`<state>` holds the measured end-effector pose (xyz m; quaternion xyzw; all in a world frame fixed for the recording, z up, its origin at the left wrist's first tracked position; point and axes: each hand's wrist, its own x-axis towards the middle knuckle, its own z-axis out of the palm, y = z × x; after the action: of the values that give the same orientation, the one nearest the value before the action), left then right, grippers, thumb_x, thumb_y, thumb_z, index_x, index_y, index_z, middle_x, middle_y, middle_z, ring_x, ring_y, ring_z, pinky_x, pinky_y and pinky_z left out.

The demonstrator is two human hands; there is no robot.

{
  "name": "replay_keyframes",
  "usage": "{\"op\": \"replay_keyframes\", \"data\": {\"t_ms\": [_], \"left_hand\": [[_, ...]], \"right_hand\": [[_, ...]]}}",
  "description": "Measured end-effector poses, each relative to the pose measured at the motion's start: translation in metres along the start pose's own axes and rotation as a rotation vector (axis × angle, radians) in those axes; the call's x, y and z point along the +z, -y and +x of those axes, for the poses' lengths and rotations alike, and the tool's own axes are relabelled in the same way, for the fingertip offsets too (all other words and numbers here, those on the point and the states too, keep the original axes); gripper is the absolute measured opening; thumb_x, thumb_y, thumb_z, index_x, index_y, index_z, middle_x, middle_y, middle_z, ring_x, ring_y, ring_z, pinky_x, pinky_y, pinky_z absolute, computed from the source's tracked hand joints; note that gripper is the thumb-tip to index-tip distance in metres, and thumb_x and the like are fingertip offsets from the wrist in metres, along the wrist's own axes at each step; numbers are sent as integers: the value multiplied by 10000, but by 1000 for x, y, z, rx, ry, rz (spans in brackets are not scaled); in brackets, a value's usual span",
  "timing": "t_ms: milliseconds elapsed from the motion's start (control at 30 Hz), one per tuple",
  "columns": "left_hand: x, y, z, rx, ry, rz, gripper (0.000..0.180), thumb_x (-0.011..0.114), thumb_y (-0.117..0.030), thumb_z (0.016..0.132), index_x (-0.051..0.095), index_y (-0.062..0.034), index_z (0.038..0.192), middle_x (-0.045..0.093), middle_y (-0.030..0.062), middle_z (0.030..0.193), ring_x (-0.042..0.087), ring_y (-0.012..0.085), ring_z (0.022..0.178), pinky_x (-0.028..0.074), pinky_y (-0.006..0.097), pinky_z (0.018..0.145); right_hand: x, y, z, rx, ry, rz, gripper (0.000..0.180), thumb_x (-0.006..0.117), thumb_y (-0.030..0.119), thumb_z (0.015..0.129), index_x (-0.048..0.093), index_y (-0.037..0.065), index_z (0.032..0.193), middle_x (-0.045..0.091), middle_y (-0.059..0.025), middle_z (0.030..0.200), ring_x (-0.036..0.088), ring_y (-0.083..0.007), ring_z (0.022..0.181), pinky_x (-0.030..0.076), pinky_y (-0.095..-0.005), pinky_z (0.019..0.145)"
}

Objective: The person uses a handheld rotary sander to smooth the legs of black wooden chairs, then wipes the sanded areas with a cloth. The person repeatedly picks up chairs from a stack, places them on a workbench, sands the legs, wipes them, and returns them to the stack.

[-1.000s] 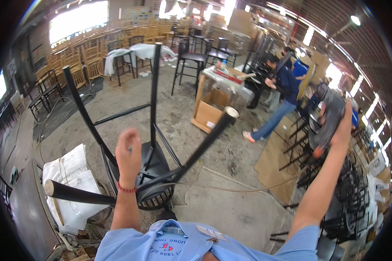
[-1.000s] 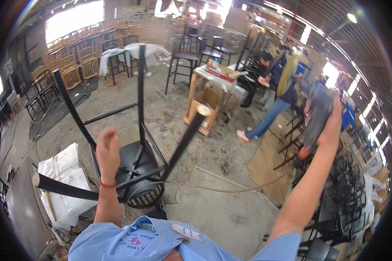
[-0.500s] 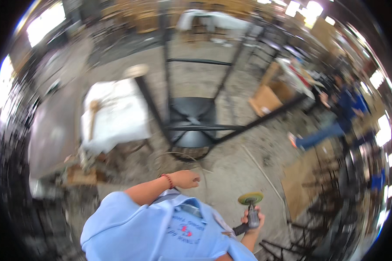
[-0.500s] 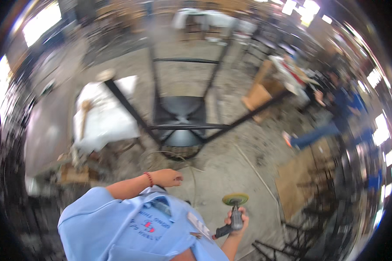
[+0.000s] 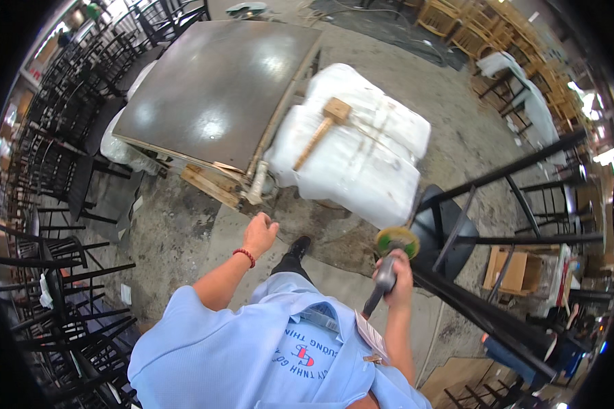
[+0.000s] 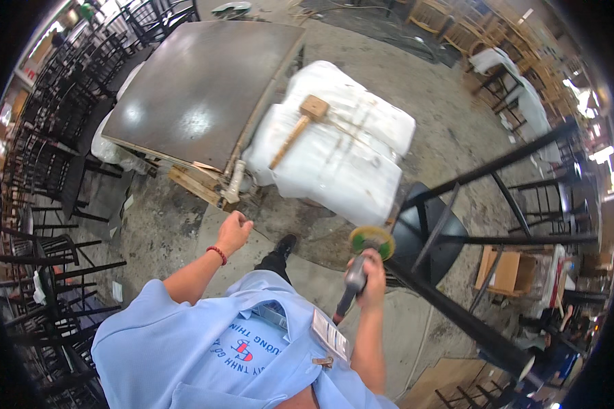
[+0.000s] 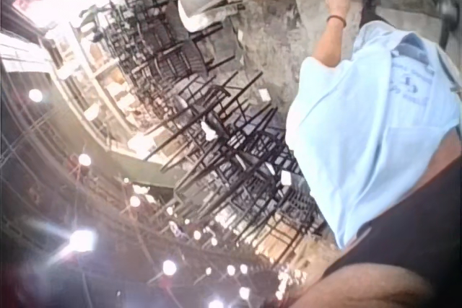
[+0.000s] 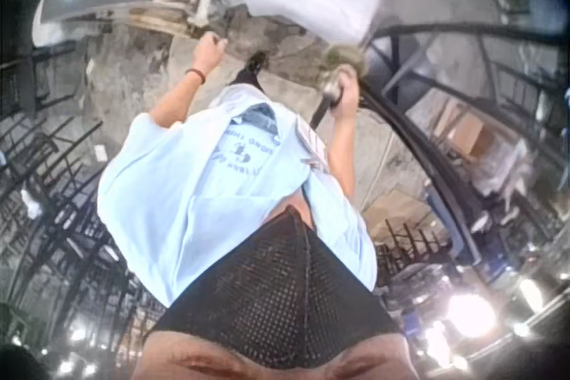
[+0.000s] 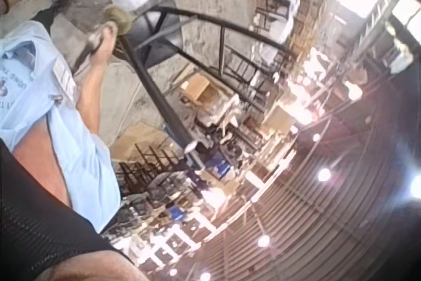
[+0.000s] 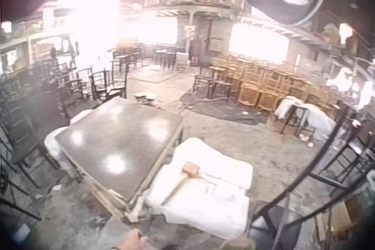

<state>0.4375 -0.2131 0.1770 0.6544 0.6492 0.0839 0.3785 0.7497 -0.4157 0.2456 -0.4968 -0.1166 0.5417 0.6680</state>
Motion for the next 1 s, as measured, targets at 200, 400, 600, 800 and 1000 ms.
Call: {"op": "replay_keyframes", "data": {"t_ms": [200,400,600,800,1000], "left_hand": [[-31,3,68,-174,-307,34,630,729,-400,793,483,4,1210,588,233,1190,573,403,1086,439,483,935],[-28,14,115,-240,-184,-22,660,707,-404,803,486,55,1224,609,293,1147,589,442,1076,460,485,913],[-39,10,109,-100,-40,-149,501,695,-325,830,549,64,1111,644,283,1028,632,403,978,483,440,857],[-55,-43,53,121,227,-144,473,692,-303,826,553,34,1128,682,214,892,676,314,837,510,400,772],[-11,-200,-11,677,915,284,476,688,-308,806,585,21,1133,694,179,889,688,264,787,528,382,736]], "right_hand": [[84,18,226,-202,-427,-85,387,624,270,924,523,56,1230,610,-78,1018,603,-211,939,510,-372,796],[153,16,359,-296,-716,-424,502,673,198,866,516,-4,1297,597,-207,1218,594,-289,1066,467,-363,896],[121,-3,366,-312,-555,-680,503,639,160,820,559,7,1293,664,-168,1054,619,-232,885,498,-347,759],[124,-11,176,-438,83,-1141,373,632,172,785,635,25,1128,641,-189,1093,618,-303,958,500,-391,892],[92,22,-2,-610,43,-1509,436,681,186,768,581,44,1168,593,-163,1132,593,-336,1040,508,-427,865]]}}
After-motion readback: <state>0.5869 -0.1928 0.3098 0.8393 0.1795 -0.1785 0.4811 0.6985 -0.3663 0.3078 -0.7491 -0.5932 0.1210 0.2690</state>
